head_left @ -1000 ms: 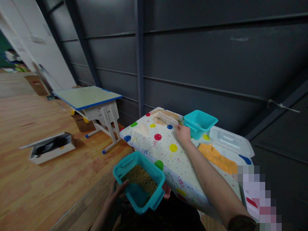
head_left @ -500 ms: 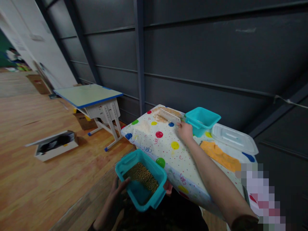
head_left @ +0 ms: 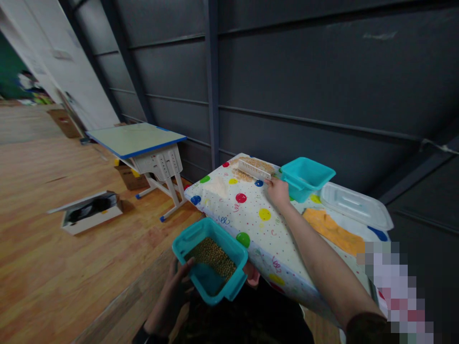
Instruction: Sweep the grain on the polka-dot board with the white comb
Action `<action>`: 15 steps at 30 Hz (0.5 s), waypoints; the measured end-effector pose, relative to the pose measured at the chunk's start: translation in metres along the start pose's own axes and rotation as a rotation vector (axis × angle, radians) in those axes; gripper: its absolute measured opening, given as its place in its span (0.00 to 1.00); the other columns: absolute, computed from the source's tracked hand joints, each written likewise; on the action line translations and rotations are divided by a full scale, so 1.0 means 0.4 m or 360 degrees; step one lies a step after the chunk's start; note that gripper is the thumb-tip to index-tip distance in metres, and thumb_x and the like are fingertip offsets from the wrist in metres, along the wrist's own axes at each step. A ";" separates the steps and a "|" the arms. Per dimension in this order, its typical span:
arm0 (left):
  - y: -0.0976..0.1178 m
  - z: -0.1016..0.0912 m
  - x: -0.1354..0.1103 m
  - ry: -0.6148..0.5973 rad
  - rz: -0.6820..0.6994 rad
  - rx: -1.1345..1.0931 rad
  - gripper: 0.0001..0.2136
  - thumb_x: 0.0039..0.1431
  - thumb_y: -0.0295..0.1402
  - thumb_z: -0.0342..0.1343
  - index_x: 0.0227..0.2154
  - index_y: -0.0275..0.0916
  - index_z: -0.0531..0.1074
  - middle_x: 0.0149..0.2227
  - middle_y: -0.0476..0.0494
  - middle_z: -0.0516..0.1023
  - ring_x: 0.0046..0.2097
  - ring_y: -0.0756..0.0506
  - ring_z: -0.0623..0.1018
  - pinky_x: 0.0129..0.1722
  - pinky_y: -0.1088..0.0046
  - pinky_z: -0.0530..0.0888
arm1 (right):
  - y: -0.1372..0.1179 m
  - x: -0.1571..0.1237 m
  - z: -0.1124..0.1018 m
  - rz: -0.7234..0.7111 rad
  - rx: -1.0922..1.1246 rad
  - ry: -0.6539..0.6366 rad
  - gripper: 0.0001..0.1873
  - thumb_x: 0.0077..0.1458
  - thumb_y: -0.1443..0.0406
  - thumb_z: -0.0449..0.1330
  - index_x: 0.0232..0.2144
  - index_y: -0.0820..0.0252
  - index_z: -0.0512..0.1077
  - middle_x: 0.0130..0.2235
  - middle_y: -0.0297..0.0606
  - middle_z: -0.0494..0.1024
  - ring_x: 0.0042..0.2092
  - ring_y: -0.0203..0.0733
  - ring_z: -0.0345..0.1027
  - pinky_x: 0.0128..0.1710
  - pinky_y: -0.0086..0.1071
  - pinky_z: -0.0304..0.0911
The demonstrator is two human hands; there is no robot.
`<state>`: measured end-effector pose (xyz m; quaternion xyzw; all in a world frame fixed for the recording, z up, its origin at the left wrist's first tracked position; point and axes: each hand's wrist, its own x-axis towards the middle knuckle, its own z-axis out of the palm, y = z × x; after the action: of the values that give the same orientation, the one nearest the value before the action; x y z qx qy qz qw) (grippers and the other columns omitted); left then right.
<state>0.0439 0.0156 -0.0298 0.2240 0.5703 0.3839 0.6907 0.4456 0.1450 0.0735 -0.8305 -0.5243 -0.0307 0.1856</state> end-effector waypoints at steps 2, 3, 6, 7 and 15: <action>0.001 0.003 -0.002 0.0010 -0.0004 0.0014 0.49 0.61 0.47 0.82 0.80 0.52 0.63 0.53 0.34 0.91 0.43 0.34 0.94 0.41 0.59 0.89 | 0.002 0.000 0.001 -0.0023 0.0012 -0.0029 0.23 0.83 0.65 0.53 0.57 0.68 0.88 0.58 0.59 0.91 0.57 0.59 0.85 0.57 0.38 0.70; 0.000 0.004 -0.003 0.0009 0.0005 0.0023 0.49 0.62 0.46 0.81 0.80 0.52 0.62 0.53 0.34 0.91 0.43 0.34 0.94 0.41 0.59 0.90 | 0.003 -0.001 0.000 -0.0032 0.0010 -0.0039 0.23 0.83 0.65 0.53 0.56 0.68 0.88 0.57 0.58 0.91 0.56 0.58 0.85 0.57 0.38 0.70; 0.000 0.006 -0.009 -0.0028 0.0054 0.0036 0.46 0.66 0.46 0.79 0.80 0.54 0.62 0.53 0.36 0.91 0.42 0.35 0.94 0.41 0.59 0.90 | 0.005 -0.003 -0.004 -0.0038 0.0004 -0.0036 0.23 0.82 0.64 0.54 0.52 0.67 0.89 0.54 0.58 0.92 0.55 0.58 0.85 0.56 0.38 0.70; -0.001 0.006 -0.010 -0.0051 0.0064 0.0039 0.44 0.67 0.46 0.78 0.80 0.56 0.62 0.54 0.36 0.91 0.42 0.36 0.94 0.40 0.60 0.90 | 0.005 -0.004 -0.006 -0.0041 0.0014 -0.0031 0.23 0.82 0.63 0.54 0.51 0.67 0.89 0.53 0.58 0.92 0.54 0.58 0.86 0.56 0.38 0.70; -0.005 -0.001 0.001 -0.0052 0.0064 0.0044 0.46 0.64 0.47 0.80 0.79 0.55 0.63 0.56 0.34 0.90 0.43 0.34 0.94 0.42 0.55 0.91 | 0.006 -0.001 0.002 -0.0121 0.0160 -0.0025 0.20 0.80 0.66 0.57 0.50 0.65 0.90 0.51 0.55 0.93 0.51 0.56 0.86 0.53 0.37 0.71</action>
<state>0.0442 0.0147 -0.0316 0.2511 0.5597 0.3860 0.6890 0.4475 0.1441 0.0720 -0.7998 -0.5578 -0.0049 0.2217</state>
